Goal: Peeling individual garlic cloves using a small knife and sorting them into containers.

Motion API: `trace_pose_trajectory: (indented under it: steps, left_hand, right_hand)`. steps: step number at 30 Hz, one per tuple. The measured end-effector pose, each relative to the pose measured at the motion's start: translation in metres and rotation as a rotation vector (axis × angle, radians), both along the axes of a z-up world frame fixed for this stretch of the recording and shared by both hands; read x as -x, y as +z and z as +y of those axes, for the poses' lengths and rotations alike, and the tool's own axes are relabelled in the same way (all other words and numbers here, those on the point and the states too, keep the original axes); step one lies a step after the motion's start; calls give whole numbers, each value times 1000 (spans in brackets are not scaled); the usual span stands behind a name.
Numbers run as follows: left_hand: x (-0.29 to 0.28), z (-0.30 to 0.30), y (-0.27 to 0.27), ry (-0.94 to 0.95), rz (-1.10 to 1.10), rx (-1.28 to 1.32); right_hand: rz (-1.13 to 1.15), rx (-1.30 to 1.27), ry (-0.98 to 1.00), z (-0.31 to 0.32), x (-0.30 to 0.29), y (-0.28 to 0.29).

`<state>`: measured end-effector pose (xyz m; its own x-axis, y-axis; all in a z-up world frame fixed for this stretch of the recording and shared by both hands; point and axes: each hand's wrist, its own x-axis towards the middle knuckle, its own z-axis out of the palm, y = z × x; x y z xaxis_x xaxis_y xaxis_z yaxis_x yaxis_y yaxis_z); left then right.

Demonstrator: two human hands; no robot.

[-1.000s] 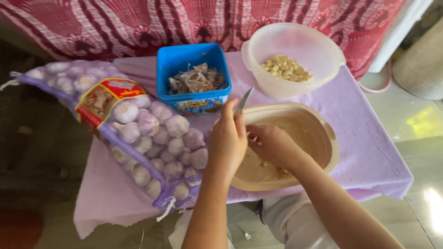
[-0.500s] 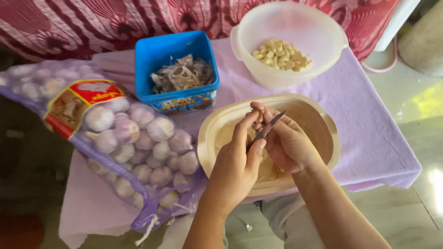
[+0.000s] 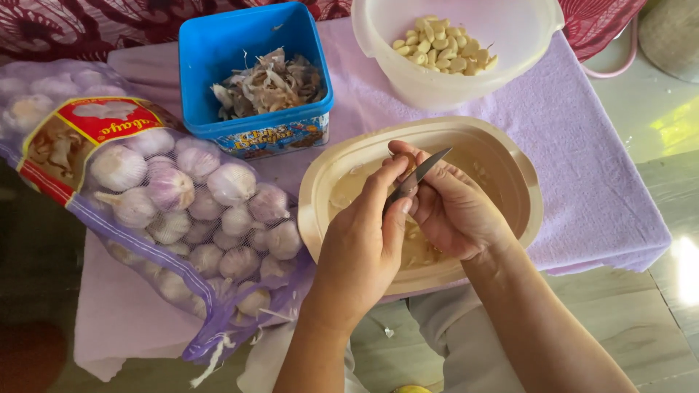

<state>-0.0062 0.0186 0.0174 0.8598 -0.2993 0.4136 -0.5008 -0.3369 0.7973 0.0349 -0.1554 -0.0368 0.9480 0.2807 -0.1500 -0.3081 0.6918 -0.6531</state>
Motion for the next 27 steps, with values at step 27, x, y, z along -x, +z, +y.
trace_pose_trajectory:
  steps: [27]
  left_hand:
    - [-3, -17, -16, 145, 84, 116]
  right_hand:
    - [-1, -111, -218, 32, 14, 5]
